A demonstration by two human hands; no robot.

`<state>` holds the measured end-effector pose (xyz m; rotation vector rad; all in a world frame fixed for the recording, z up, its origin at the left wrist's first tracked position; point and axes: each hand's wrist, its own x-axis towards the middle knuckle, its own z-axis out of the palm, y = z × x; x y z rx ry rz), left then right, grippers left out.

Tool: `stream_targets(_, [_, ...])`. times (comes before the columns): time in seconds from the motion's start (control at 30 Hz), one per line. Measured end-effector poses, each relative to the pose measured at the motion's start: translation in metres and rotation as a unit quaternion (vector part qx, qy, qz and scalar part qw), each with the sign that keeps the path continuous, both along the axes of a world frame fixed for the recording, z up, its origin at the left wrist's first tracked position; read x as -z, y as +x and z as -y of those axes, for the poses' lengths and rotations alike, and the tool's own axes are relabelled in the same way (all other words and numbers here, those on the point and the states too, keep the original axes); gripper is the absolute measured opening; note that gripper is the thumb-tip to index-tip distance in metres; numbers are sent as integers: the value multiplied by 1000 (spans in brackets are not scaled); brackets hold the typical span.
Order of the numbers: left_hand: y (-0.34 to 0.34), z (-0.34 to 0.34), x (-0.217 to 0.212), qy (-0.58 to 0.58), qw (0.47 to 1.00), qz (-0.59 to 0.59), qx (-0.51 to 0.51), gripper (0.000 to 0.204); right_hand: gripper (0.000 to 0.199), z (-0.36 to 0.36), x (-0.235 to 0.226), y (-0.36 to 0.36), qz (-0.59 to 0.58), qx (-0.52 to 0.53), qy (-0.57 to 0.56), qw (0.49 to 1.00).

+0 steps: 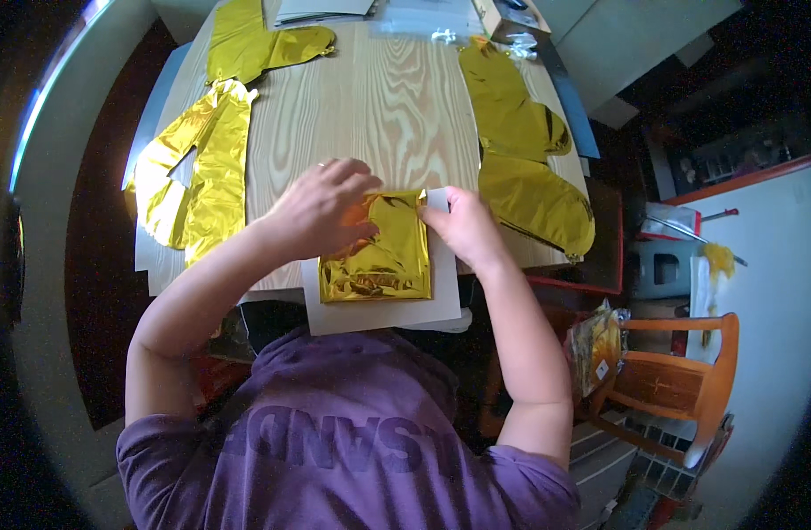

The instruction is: Folding and packaging gold foil balloons at a table.

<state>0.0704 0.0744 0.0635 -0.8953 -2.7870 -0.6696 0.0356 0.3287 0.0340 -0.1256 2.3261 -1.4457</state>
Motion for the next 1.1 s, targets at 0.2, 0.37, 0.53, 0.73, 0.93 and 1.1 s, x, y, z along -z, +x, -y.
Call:
stream_targets(0.2, [-4,-9,31,47,999,-1,13,55,37,-21,-23,72,-307,128,253,909])
stream_targets(0.37, [-9,-12,28,39,999,20,14,58,42,-45,22,139,-53,189,3,981])
stream_targets(0.53, [-10,-9,19,26,997,75,3,59,26,-17,20,135,161,207,-252,931])
stream_targets(0.73, [-26,3,-8,126,935,329,-47,40,18,-15,23,137,117,232,-280,924])
stream_targets(0.93, [-35,3,-14,142,904,395,-76,26,16,-8,16,143,116,250,-323,905])
stream_targets(1.1, [-35,5,-19,177,862,460,-123,26,15,-6,14,145,105,256,-358,892])
